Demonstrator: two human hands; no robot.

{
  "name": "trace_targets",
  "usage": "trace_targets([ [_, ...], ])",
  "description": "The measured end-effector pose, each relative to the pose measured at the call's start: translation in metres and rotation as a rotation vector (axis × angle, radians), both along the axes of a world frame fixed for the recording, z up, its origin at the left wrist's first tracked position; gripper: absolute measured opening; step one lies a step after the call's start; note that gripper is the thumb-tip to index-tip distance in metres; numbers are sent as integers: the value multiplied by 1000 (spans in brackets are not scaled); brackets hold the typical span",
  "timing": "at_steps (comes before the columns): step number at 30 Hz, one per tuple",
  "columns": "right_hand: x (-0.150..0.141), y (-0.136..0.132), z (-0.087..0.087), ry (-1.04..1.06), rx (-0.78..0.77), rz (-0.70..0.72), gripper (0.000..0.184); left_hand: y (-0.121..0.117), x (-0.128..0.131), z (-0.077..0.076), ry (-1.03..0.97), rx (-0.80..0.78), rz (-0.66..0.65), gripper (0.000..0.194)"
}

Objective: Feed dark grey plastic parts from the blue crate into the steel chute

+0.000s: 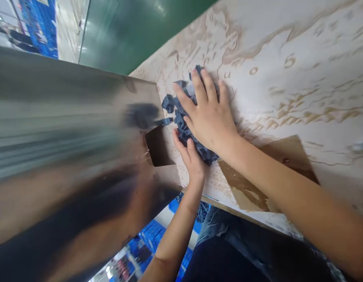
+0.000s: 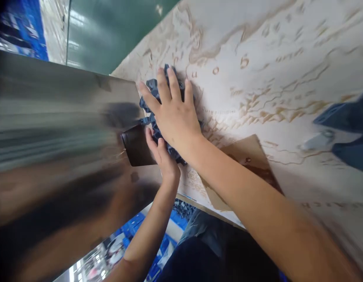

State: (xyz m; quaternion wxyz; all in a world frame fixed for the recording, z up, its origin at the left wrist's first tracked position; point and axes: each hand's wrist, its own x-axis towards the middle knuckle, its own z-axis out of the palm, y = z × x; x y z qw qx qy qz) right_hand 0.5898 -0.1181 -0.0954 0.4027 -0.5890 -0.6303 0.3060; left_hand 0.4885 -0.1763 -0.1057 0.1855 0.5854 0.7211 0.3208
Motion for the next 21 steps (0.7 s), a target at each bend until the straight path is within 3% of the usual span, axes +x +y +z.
trace_targets([
  [3,-7,2,-5,141,63,-28,51,-3,-9,-4,94,32,-70,63],
  [8,21,27,5,27,63,74,82,0,-20,-7,188,-5,-133,56],
  [10,36,42,10,-22,89,99,76,0,-20,-4,238,77,-156,56],
  [12,44,54,12,-86,89,195,60,0,-19,1,317,152,-267,58],
  [16,44,51,4,-279,116,508,43,-1,-19,11,407,41,-490,54],
  [19,55,39,0,-407,166,505,39,0,-18,12,363,-75,-446,55],
  [21,69,32,10,-465,153,447,44,0,-14,14,309,-103,-374,58],
])
